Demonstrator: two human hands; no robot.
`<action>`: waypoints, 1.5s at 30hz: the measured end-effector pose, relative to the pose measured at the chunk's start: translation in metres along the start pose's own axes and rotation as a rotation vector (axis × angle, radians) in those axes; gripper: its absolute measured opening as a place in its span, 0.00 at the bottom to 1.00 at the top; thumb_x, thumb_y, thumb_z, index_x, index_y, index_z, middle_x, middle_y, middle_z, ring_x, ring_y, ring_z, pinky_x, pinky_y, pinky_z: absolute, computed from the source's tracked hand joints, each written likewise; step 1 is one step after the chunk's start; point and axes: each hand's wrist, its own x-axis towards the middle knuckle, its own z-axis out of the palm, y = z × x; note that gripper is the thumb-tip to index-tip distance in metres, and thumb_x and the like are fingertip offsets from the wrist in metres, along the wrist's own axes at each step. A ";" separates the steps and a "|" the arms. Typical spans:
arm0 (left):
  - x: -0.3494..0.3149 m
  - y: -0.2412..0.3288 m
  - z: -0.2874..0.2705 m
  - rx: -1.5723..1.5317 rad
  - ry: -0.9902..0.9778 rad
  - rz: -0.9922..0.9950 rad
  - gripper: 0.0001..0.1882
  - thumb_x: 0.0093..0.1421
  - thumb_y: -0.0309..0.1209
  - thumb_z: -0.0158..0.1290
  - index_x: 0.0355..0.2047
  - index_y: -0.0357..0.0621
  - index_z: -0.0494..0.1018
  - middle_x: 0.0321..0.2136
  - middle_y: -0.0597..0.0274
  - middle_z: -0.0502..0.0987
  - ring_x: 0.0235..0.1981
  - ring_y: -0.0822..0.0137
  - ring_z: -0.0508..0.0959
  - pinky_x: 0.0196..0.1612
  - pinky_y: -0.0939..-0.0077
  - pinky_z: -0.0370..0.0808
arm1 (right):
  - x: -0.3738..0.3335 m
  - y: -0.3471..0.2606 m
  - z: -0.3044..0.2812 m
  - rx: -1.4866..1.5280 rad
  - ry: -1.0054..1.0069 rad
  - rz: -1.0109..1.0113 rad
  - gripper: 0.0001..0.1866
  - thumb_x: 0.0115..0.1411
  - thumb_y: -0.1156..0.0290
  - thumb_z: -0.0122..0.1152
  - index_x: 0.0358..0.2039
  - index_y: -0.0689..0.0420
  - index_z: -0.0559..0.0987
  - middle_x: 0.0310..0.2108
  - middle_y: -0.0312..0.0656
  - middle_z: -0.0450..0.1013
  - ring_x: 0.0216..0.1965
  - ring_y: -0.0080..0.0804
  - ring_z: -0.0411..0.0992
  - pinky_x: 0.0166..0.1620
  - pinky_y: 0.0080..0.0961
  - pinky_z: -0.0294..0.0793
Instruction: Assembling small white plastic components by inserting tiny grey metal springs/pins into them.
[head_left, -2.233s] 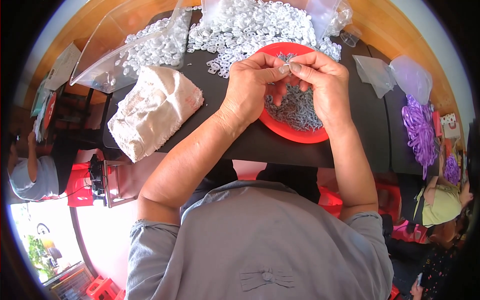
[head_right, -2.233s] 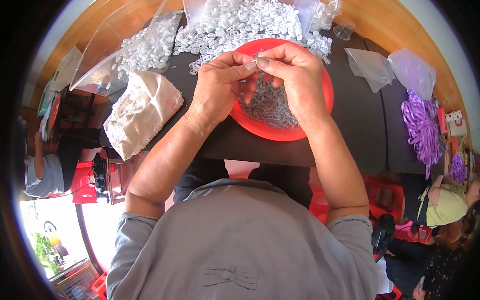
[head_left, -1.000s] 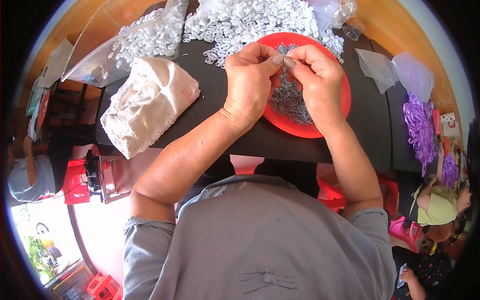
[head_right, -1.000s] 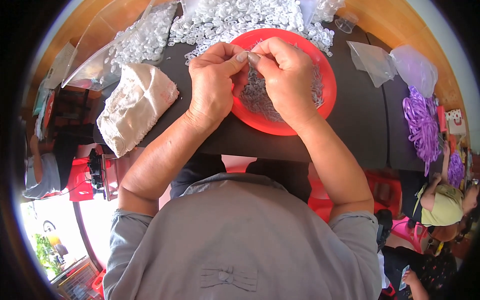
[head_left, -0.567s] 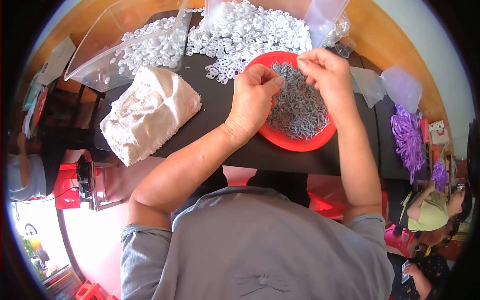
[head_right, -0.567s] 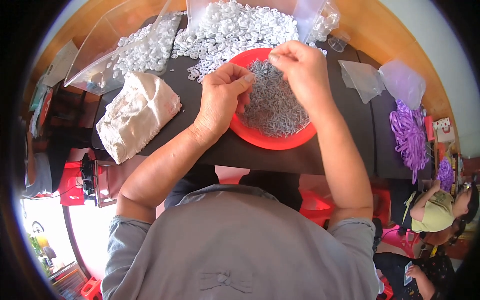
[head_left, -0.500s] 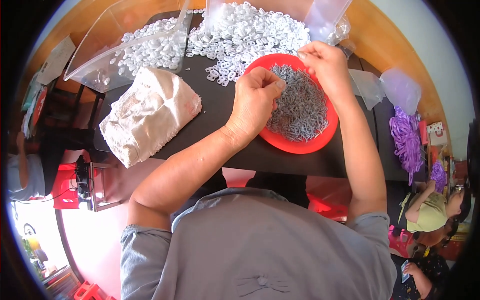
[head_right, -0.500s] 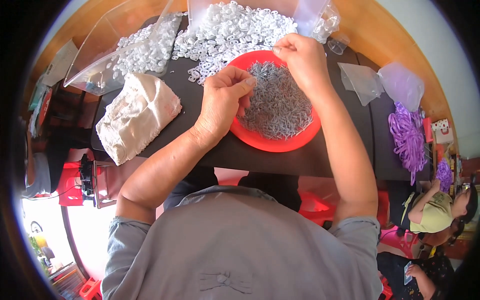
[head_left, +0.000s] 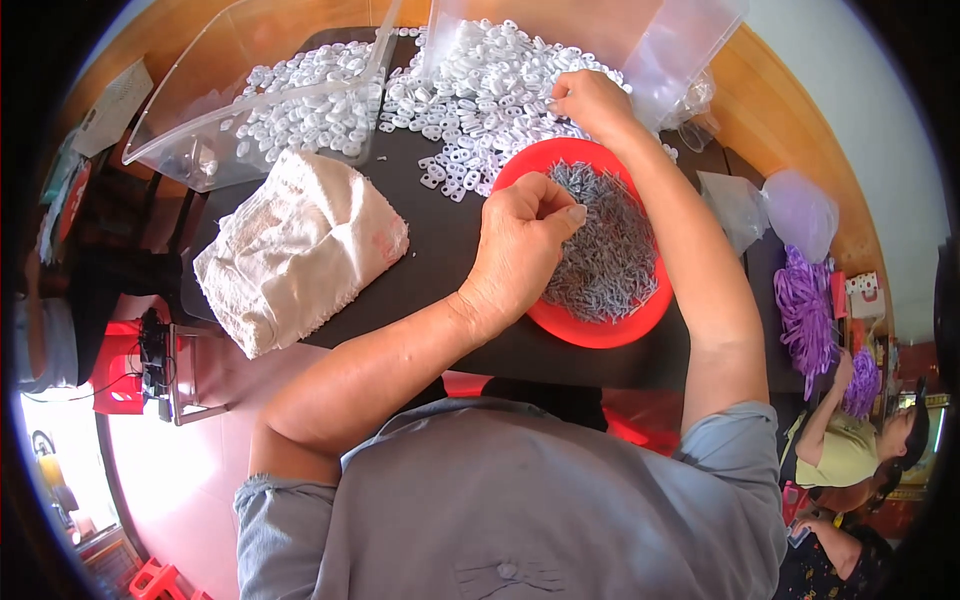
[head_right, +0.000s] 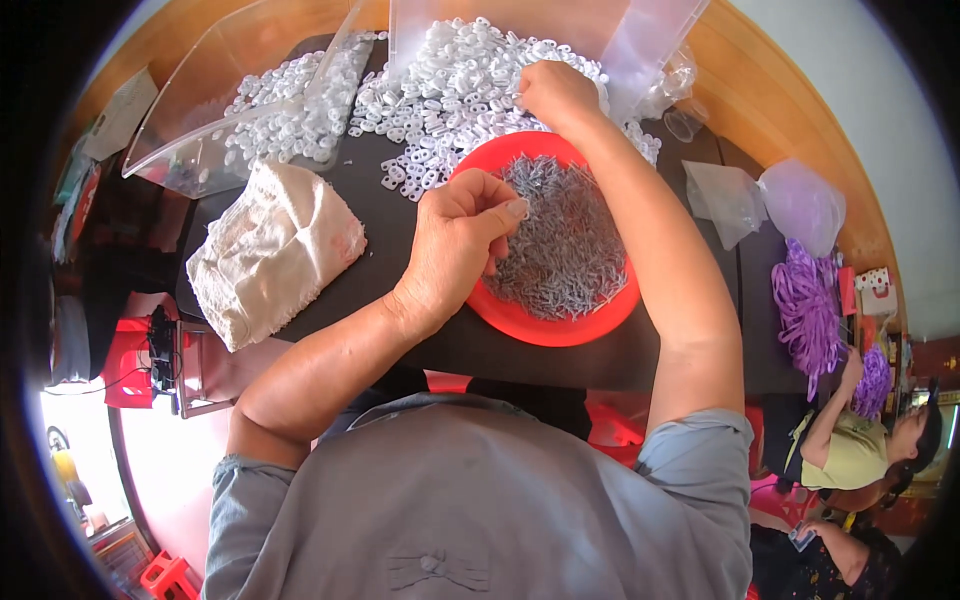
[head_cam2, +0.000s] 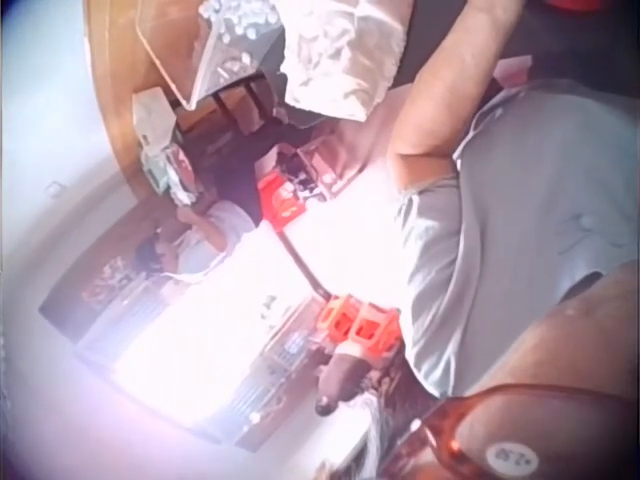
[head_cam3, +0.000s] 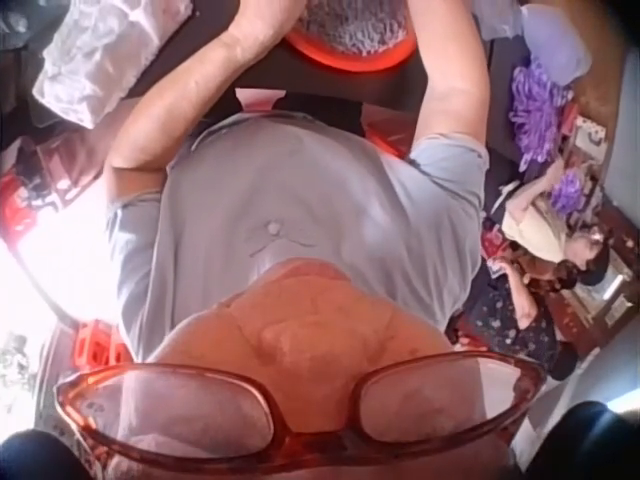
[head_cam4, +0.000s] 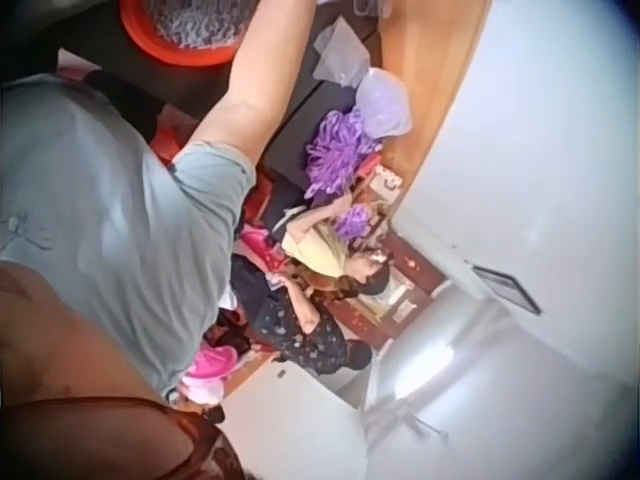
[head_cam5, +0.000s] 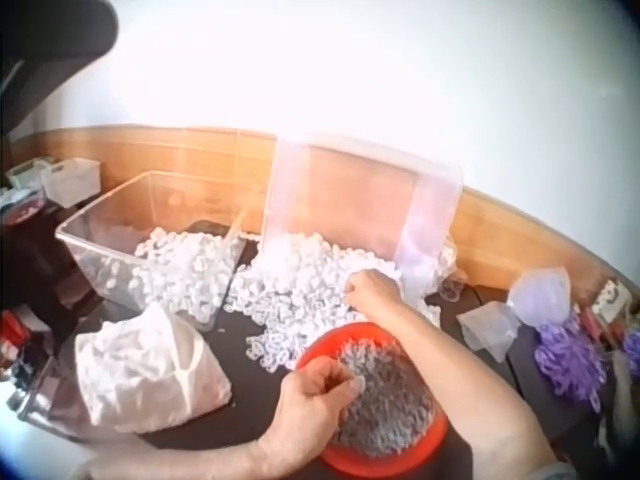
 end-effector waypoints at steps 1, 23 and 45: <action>0.000 0.000 0.000 0.000 0.002 0.001 0.05 0.59 0.27 0.55 0.30 0.39 0.73 0.19 0.69 0.71 0.17 0.80 0.69 0.17 0.85 0.65 | 0.002 0.000 0.000 0.000 0.000 -0.002 0.09 0.47 0.64 0.65 0.30 0.50 0.84 0.30 0.43 0.79 0.35 0.42 0.77 0.40 0.38 0.75; 0.005 0.006 -0.003 -0.298 -0.026 0.073 0.05 0.62 0.24 0.53 0.30 0.37 0.71 0.22 0.62 0.73 0.19 0.73 0.72 0.19 0.80 0.67 | -0.153 -0.029 -0.071 1.328 -0.021 0.217 0.08 0.58 0.76 0.58 0.38 0.65 0.76 0.27 0.41 0.75 0.25 0.25 0.73 0.27 0.16 0.67; 0.008 0.003 -0.006 -0.386 -0.014 0.019 0.05 0.64 0.26 0.50 0.33 0.36 0.70 0.27 0.60 0.74 0.25 0.68 0.75 0.28 0.73 0.71 | -0.180 -0.065 -0.056 1.279 0.197 0.113 0.11 0.57 0.80 0.58 0.42 0.64 0.78 0.31 0.37 0.75 0.29 0.21 0.73 0.29 0.15 0.67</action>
